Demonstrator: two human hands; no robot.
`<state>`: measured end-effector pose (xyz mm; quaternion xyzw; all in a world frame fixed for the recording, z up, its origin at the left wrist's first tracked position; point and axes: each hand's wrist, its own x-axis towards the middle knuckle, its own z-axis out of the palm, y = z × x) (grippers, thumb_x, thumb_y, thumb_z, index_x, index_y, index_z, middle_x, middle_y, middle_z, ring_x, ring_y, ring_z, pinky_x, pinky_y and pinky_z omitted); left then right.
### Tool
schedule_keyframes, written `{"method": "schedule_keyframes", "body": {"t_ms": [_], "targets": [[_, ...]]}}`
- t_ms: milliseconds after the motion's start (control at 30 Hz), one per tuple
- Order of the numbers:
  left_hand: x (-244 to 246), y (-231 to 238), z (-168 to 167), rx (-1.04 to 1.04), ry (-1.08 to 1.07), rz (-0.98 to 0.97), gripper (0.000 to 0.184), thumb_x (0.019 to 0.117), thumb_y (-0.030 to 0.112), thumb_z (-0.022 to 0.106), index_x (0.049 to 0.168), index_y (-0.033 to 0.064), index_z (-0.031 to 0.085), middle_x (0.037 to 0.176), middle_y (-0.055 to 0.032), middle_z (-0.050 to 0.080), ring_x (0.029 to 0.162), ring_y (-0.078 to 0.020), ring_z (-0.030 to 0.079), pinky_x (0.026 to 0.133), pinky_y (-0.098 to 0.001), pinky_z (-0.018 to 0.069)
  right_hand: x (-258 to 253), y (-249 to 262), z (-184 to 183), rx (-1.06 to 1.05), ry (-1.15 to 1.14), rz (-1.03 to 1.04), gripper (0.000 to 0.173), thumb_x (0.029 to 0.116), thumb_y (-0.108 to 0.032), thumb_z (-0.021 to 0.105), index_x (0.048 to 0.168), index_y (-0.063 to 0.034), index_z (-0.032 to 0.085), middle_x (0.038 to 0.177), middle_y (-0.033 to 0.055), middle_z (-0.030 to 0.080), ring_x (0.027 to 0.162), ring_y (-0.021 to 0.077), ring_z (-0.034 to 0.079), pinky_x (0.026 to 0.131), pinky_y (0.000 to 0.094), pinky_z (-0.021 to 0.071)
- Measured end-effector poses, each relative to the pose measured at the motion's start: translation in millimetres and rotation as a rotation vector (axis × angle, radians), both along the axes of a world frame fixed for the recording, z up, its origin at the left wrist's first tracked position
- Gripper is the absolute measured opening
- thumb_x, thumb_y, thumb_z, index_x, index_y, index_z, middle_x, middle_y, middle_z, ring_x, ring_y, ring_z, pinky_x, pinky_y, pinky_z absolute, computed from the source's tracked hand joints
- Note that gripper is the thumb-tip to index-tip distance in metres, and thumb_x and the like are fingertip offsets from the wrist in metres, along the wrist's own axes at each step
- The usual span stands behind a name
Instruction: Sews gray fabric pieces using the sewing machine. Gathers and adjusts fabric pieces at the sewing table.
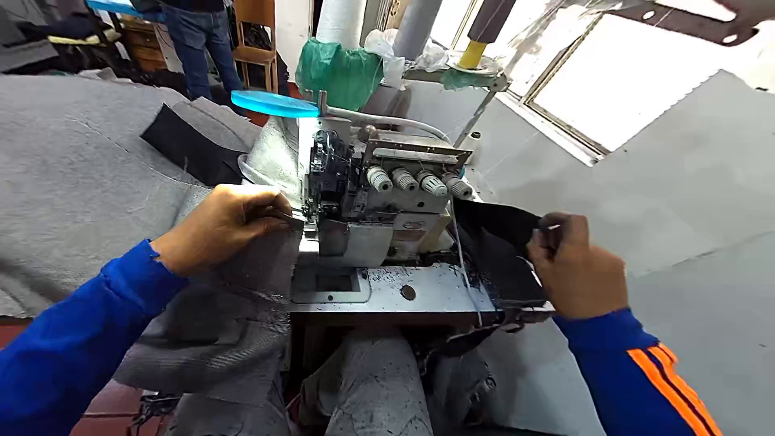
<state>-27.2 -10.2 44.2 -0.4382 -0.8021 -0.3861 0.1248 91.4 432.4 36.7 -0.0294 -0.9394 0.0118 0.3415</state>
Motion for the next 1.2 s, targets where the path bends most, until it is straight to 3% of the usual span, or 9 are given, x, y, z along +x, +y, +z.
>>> {"method": "schedule_keyframes", "body": {"t_ms": [100, 233, 367, 500, 600, 667, 867, 1033, 1200], "targets": [[21, -8, 20, 0.097, 0.02, 0.03, 0.007, 0.0887, 0.01, 0.073, 0.095, 0.0074, 0.075, 0.083, 0.0068, 0.073, 0.072, 0.007, 0.064, 0.067, -0.0098, 0.0529, 1, -61, 9, -0.115, 0.213, 0.283, 0.04, 0.0948, -0.007, 0.061, 0.13, 0.011, 0.051, 0.097, 0.0282, 0.068, 0.083, 0.0409, 0.07, 0.072, 0.0554, 0.0564], [53, -4, 25, 0.213, 0.091, -0.009, 0.007, 0.0898, 0.01, 0.074, 0.09, 0.004, 0.077, 0.091, 0.0006, 0.071, 0.083, -0.0009, 0.066, 0.075, -0.0154, 0.0562, -8, -187, -18, -0.706, 0.4, 0.716, 0.035, 0.0931, -0.014, 0.073, 0.123, -0.0152, 0.055, 0.11, -0.0087, 0.066, 0.099, -0.0033, 0.065, 0.087, 0.0173, 0.0565], [64, 1, 23, 0.3, 0.007, -0.006, 0.006, 0.0833, 0.003, 0.079, 0.085, -0.0002, 0.074, 0.112, -0.0092, 0.072, 0.101, -0.0096, 0.07, 0.087, -0.0223, 0.0602, -16, -287, -27, -1.301, 0.33, 0.948, 0.031, 0.0927, 0.001, 0.065, 0.113, -0.0189, 0.053, 0.095, -0.0146, 0.073, 0.088, -0.0023, 0.07, 0.081, 0.0176, 0.0601], [67, -13, 26, 0.295, -0.096, 0.078, 0.007, 0.0846, -0.001, 0.077, 0.087, 0.0001, 0.07, 0.08, -0.0011, 0.07, 0.069, -0.0015, 0.064, 0.063, -0.0158, 0.0542, -17, -311, -25, -1.583, 0.227, 1.048, 0.031, 0.0934, 0.009, 0.058, 0.106, -0.0178, 0.05, 0.086, -0.0102, 0.072, 0.08, -0.0005, 0.071, 0.076, 0.0171, 0.0598], [64, -13, 28, 0.285, -0.085, 0.141, 0.008, 0.0842, -0.001, 0.078, 0.089, 0.0001, 0.071, 0.077, 0.0002, 0.069, 0.066, -0.0005, 0.062, 0.061, -0.015, 0.0537, -13, -317, -39, -1.524, 0.163, 1.037, 0.006, 0.1014, -0.008, 0.056, 0.101, -0.0126, 0.06, 0.084, -0.0132, 0.071, 0.08, -0.0058, 0.067, 0.074, 0.0144, 0.0573], [56, -8, 20, 0.249, -0.054, 0.197, 0.015, 0.0844, 0.0, 0.078, 0.098, 0.0013, 0.071, 0.082, 0.0004, 0.072, 0.071, -0.0015, 0.066, 0.067, -0.0174, 0.0569, -4, -319, -60, -1.36, 0.024, 0.999, 0.038, 0.1056, -0.04, 0.052, 0.097, -0.0072, 0.07, 0.081, -0.0123, 0.069, 0.079, -0.0101, 0.063, 0.071, 0.0127, 0.0543], [38, 23, -47, 0.008, 0.351, 0.494, 0.011, 0.0913, 0.019, 0.074, 0.097, 0.0117, 0.08, 0.109, -0.0086, 0.074, 0.114, -0.0308, 0.064, 0.103, -0.0515, 0.0458, 15, -312, -120, -1.529, -0.347, 0.891, 0.012, 0.0939, -0.003, 0.062, 0.093, 0.001, 0.073, 0.086, -0.0024, 0.075, 0.085, -0.0041, 0.069, 0.082, 0.0194, 0.0578], [76, 50, -50, -0.309, 0.489, 0.565, 0.036, 0.1037, 0.034, 0.054, 0.113, 0.0103, 0.078, 0.11, -0.0043, 0.078, 0.107, -0.0197, 0.072, 0.102, -0.0402, 0.052, 27, -281, -114, -1.52, -0.324, 0.938, 0.015, 0.0972, -0.003, 0.059, 0.093, -0.0035, 0.074, 0.087, -0.0102, 0.075, 0.086, -0.009, 0.067, 0.083, 0.0174, 0.0569], [56, 44, -26, -0.267, 0.25, 0.324, 0.02, 0.0973, 0.011, 0.059, 0.111, 0.0014, 0.071, 0.109, -0.0127, 0.075, 0.111, -0.0244, 0.071, 0.104, -0.0417, 0.0527, 9, -266, -94, -1.477, -0.204, 0.965, 0.022, 0.1056, -0.014, 0.052, 0.099, -0.006, 0.071, 0.093, -0.0094, 0.075, 0.091, -0.0055, 0.068, 0.086, 0.0185, 0.0578]]}}
